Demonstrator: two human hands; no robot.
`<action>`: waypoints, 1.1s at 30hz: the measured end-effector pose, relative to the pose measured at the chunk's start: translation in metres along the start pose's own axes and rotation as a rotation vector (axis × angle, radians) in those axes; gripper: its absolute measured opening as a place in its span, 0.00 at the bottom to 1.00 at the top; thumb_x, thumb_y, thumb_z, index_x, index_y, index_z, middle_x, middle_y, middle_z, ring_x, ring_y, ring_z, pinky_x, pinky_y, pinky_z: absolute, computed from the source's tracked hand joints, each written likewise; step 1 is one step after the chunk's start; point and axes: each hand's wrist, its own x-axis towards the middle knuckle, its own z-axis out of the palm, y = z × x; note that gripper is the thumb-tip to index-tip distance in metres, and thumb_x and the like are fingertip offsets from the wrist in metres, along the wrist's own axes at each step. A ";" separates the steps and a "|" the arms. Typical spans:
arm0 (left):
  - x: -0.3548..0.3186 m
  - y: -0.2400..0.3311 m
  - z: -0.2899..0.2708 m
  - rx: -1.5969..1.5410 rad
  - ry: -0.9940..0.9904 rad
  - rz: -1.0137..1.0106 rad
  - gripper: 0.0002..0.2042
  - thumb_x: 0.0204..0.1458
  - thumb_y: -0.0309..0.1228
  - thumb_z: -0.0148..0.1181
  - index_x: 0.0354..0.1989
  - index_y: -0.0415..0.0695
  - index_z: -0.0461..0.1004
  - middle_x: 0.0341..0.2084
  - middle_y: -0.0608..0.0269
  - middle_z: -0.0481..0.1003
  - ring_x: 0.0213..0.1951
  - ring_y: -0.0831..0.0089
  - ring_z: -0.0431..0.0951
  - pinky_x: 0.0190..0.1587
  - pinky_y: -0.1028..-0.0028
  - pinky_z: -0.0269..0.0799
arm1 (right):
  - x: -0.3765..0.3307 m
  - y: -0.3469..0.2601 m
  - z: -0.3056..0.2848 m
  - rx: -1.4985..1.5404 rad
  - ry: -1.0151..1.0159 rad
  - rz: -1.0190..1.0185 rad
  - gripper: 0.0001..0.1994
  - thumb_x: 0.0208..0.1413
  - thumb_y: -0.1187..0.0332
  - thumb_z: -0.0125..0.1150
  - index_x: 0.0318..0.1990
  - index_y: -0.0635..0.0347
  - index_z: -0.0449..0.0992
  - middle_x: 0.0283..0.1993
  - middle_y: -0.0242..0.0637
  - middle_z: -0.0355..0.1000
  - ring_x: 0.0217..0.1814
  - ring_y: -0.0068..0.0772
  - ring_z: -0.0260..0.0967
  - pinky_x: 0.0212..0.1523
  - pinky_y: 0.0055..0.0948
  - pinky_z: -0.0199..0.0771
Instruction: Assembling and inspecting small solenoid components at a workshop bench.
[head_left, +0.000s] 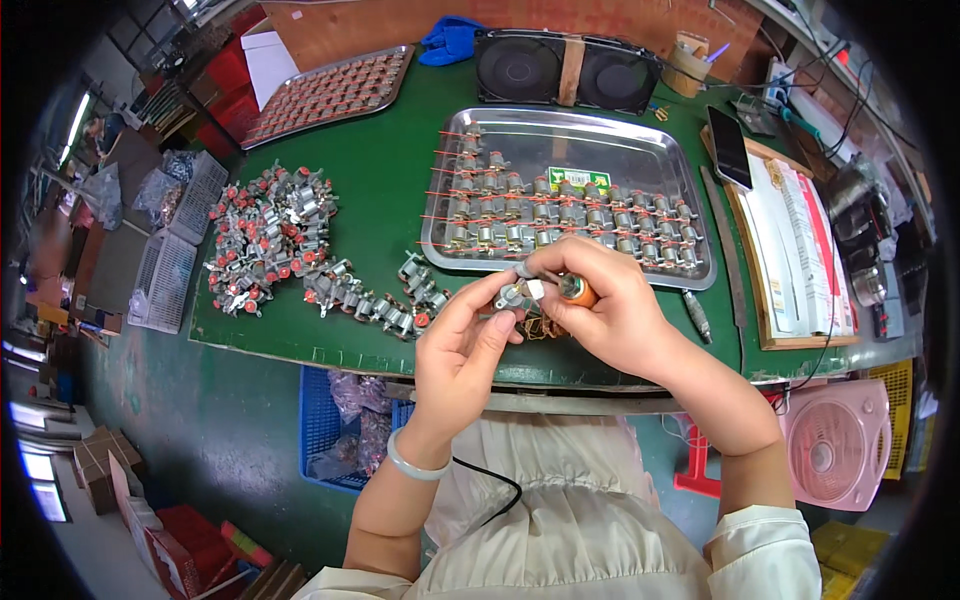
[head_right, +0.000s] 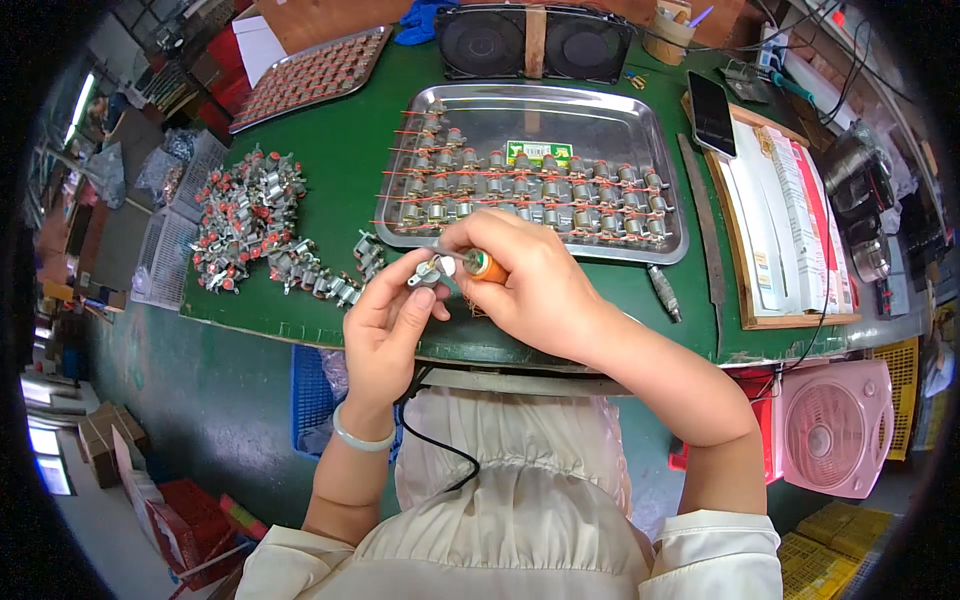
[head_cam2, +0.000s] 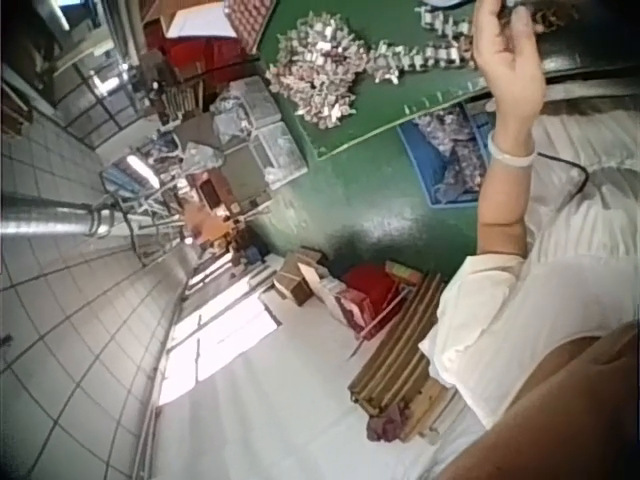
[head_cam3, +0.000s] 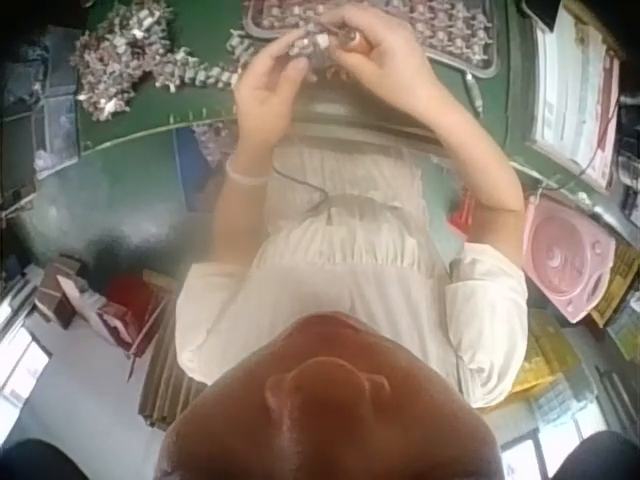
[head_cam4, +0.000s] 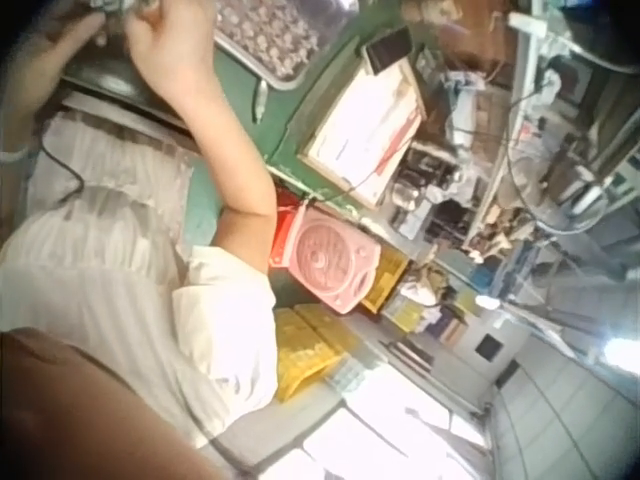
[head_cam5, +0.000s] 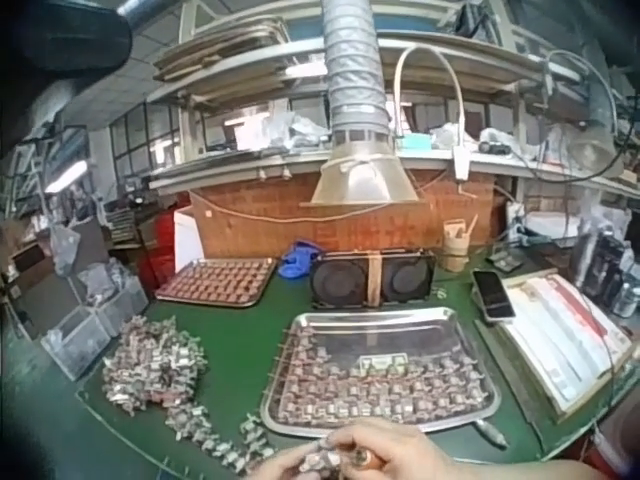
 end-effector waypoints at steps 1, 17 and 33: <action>0.002 0.001 0.000 -0.003 -0.001 -0.009 0.15 0.52 0.20 0.49 0.49 0.35 0.65 0.42 0.60 0.67 0.38 0.77 0.71 0.38 0.78 0.70 | 0.000 0.003 -0.001 -0.108 -0.008 -0.105 0.11 0.39 0.79 0.57 0.34 0.64 0.68 0.31 0.40 0.67 0.31 0.38 0.68 0.29 0.25 0.68; 0.009 -0.012 0.014 0.575 0.042 0.231 0.12 0.44 0.18 0.56 0.39 0.36 0.73 0.32 0.57 0.74 0.33 0.74 0.75 0.34 0.78 0.73 | -0.010 0.000 -0.021 -0.388 -0.223 -0.109 0.17 0.33 0.75 0.61 0.35 0.61 0.65 0.29 0.37 0.61 0.24 0.38 0.66 0.22 0.31 0.66; 0.006 -0.009 0.023 0.290 -0.034 -0.082 0.12 0.45 0.21 0.58 0.41 0.37 0.72 0.30 0.59 0.73 0.31 0.76 0.74 0.34 0.80 0.72 | -0.017 0.000 -0.032 -0.460 -0.243 -0.229 0.16 0.29 0.74 0.62 0.29 0.63 0.65 0.27 0.39 0.62 0.27 0.39 0.67 0.22 0.34 0.67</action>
